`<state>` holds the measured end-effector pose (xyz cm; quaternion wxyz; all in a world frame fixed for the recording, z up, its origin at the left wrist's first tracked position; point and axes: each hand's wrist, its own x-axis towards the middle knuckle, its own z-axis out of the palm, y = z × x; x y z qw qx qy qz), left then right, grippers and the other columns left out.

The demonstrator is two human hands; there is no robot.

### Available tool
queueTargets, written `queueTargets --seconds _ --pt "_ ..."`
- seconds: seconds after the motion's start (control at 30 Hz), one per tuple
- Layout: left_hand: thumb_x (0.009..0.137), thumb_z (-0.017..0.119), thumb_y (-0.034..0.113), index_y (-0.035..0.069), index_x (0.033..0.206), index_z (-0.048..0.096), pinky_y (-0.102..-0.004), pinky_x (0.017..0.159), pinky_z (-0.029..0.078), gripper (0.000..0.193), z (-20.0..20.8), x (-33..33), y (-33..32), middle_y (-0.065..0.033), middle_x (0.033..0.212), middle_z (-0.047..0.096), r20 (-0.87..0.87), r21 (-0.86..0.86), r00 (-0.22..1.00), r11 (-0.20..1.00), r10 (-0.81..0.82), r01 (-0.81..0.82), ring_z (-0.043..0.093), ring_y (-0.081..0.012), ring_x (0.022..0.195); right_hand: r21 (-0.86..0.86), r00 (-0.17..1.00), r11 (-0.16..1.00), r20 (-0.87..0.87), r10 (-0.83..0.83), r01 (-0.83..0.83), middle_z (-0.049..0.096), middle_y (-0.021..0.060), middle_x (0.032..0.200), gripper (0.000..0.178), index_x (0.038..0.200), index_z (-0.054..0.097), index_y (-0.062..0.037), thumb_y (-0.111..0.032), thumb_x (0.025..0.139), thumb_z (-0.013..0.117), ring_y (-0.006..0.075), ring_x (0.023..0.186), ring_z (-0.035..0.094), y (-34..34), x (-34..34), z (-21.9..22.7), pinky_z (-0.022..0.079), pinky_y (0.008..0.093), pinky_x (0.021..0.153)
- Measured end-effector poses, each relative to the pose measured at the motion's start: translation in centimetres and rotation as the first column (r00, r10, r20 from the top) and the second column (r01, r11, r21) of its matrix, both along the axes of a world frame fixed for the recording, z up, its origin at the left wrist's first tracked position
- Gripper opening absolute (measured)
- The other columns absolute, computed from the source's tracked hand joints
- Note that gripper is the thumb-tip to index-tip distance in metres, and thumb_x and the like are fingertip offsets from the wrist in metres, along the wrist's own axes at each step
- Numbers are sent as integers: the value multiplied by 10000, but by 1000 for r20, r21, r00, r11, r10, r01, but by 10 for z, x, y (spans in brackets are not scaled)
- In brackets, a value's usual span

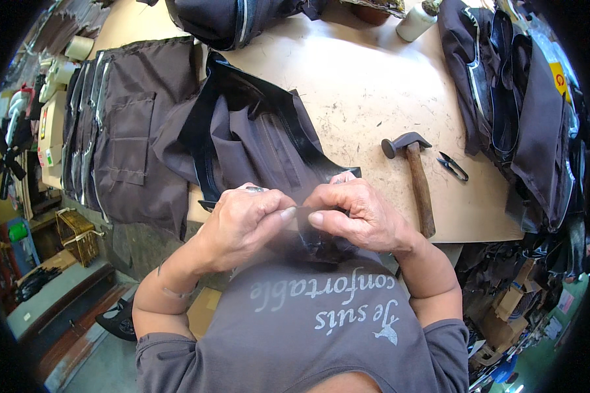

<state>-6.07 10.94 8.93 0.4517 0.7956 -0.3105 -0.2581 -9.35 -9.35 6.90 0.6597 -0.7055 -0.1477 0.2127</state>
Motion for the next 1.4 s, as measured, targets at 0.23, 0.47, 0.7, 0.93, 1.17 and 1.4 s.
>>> queueTargets --seconds 0.23,0.47,0.7,0.93,1.17,1.4 --pt "720 595 27 0 830 585 -326 581 453 114 -13 -13 0 -114 698 587 448 -2 894 1000 -6 8 581 -249 585 -225 963 965 261 -73 134 576 120 589 110 760 595 -13 -121 743 604 243 503 545 4 -5 -5 415 312 540" --pt "704 606 21 -7 839 588 -326 570 459 139 -20 -13 1 -122 716 602 470 38 883 999 -27 10 590 -249 605 -344 957 924 282 -68 167 592 111 627 95 779 585 -29 -106 728 606 253 580 569 8 -4 -2 417 316 649" --pt "723 604 28 -4 823 597 -336 578 460 105 -19 -11 4 -132 690 606 316 -16 948 999 47 -45 597 -268 604 -238 997 971 72 -12 29 624 172 730 132 835 587 -9 -128 784 613 306 702 633 2 2 2 485 349 616" --pt "688 662 42 13 797 607 -301 547 442 125 -17 -10 3 -110 670 607 266 -91 956 991 120 -99 593 -240 571 -276 983 961 183 20 32 633 155 795 184 937 578 -34 -70 761 619 308 730 627 -1 -2 8 475 366 645" --pt "667 670 15 34 787 592 -285 530 444 145 -30 -7 6 -85 688 627 393 -249 916 968 83 19 603 -210 561 -219 900 972 436 17 88 608 67 768 237 933 591 -87 -15 709 619 244 716 599 -7 -6 0 438 346 631" --pt "759 639 76 15 774 568 -300 583 484 95 -12 -3 6 -100 672 618 -82 -158 995 985 62 -74 619 -214 591 -188 786 972 619 8 138 580 35 702 224 879 612 -100 -2 678 628 197 640 576 -10 -8 -13 424 304 581"
